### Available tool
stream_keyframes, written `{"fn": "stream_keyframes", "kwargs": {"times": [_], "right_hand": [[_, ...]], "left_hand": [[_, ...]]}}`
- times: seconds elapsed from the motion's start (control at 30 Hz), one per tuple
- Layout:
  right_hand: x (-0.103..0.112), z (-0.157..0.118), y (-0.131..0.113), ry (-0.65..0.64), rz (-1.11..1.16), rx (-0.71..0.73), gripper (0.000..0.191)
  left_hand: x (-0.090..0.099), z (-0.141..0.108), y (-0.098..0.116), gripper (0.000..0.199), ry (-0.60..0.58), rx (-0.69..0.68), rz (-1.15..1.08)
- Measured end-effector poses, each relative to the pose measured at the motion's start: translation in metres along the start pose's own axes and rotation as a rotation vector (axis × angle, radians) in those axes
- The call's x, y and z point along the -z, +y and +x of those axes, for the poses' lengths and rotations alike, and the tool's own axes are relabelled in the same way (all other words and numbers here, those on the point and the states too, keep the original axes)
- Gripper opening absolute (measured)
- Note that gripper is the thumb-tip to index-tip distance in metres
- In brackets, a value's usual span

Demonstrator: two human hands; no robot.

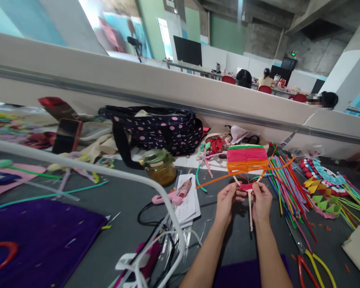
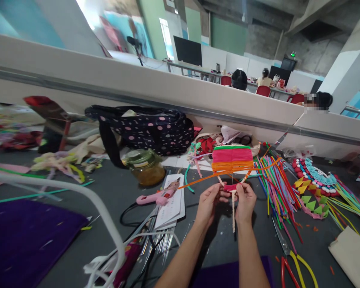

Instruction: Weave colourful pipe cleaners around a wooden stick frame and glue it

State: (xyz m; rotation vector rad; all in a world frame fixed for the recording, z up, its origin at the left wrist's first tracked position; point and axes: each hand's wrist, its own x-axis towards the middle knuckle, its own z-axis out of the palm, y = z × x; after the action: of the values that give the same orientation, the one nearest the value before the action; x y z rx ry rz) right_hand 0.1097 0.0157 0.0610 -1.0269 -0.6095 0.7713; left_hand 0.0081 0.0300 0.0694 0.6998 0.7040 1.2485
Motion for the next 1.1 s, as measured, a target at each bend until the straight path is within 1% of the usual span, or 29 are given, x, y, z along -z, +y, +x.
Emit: {"fn": "stream_keyframes", "kwargs": {"times": [0.13,0.33,0.43,0.63,0.8,1.0,1.1], "right_hand": [[-0.0008,-0.0012,-0.0024,-0.002,0.002,0.010,0.026],[-0.0024,-0.0049,-0.0041,0.005,-0.059,0.032,0.027],[-0.0026,-0.0057,-0.0045,0.020,-0.081,0.051,0.028],[-0.0041,-0.0070,-0.0060,0.038,-0.083,0.070,0.027],[-0.0044,-0.0075,-0.0068,0.016,-0.063,0.068,0.026],[-0.0040,-0.0071,-0.0079,0.014,-0.085,0.091,0.026],[-0.0047,-0.0081,-0.0080,-0.004,-0.080,0.090,0.025]], "left_hand": [[-0.0013,0.0001,0.0002,0.042,0.031,0.002,0.033],[-0.0017,0.0015,-0.0001,0.052,0.090,-0.052,-0.015],[-0.0017,0.0011,-0.0012,0.053,0.120,-0.066,-0.001],[-0.0010,0.0001,-0.0042,0.046,0.121,-0.052,-0.017],[-0.0023,-0.0009,-0.0011,0.039,0.093,-0.047,-0.010],[-0.0042,-0.0020,0.0020,0.040,0.098,-0.063,0.043],[-0.0056,-0.0025,0.0008,0.041,0.093,-0.094,0.087]]}}
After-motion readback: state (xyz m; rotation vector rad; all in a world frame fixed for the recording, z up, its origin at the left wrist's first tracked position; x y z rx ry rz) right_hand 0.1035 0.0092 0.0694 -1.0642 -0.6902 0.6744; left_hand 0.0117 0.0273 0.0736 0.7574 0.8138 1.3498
